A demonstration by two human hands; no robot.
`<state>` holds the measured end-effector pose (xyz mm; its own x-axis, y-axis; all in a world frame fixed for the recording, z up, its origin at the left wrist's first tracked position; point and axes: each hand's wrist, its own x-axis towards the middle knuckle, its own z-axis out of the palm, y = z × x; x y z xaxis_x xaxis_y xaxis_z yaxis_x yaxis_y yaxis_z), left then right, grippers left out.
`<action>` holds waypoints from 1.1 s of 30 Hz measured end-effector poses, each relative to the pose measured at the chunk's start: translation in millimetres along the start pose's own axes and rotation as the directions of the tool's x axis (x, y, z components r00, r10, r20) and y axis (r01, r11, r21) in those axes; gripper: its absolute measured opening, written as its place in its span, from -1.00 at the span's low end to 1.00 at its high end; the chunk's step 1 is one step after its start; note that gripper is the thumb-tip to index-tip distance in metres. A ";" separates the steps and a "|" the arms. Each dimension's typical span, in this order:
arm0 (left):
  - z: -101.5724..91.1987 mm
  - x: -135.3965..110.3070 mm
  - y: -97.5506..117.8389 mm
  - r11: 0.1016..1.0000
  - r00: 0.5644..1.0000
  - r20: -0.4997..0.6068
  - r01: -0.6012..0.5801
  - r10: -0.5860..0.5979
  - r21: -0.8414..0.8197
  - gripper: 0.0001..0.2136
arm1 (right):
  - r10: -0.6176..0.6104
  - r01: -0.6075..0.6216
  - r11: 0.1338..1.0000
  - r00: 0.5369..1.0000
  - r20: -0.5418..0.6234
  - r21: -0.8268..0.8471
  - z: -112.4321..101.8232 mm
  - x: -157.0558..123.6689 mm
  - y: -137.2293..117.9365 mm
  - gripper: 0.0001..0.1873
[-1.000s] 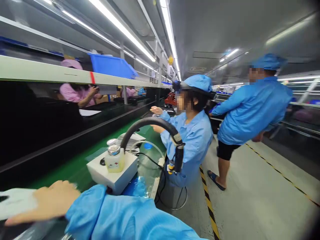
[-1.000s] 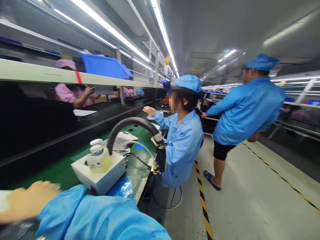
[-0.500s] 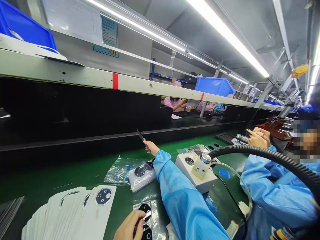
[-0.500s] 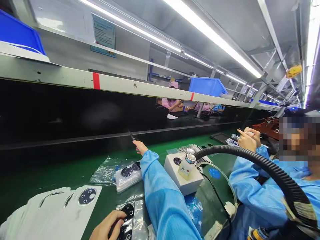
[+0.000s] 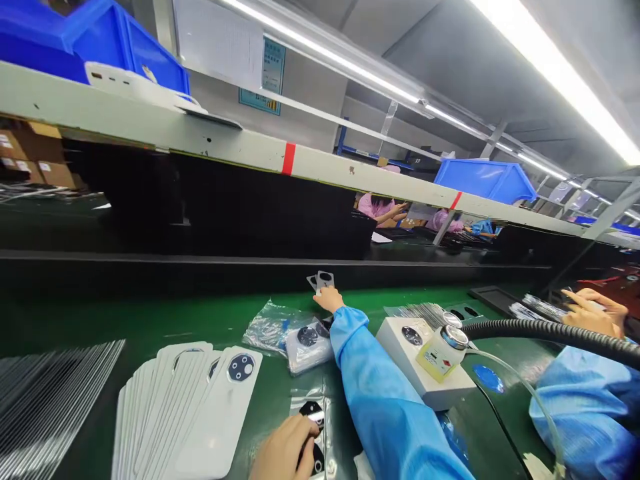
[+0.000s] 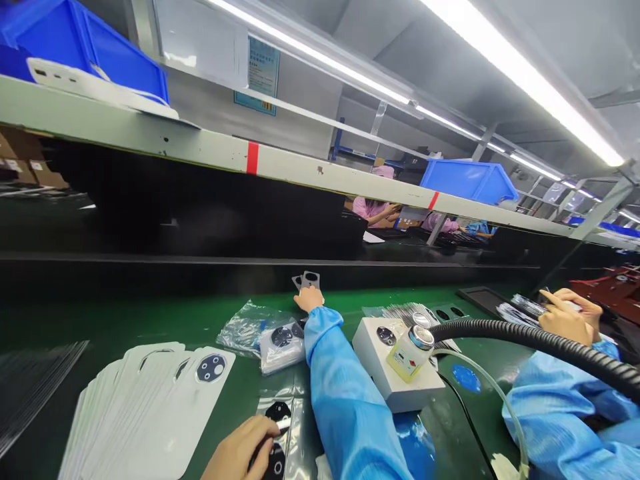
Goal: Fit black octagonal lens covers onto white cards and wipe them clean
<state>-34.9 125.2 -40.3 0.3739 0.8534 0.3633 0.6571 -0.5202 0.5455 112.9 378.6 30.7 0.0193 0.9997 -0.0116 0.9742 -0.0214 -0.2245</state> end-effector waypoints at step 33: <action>-34.4 9.7 20.4 0.912 0.929 -0.189 0.246 -0.319 -0.329 -0.04 | -0.321 0.598 0.645 0.777 -0.542 0.475 15.1 -266.1 32.1 -0.56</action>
<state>-40.4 121.7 0.3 0.0141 0.9519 0.3061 0.4761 -0.2756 0.8351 135.7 111.8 11.9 -0.1758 0.7873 0.5910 0.5335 0.5807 -0.6149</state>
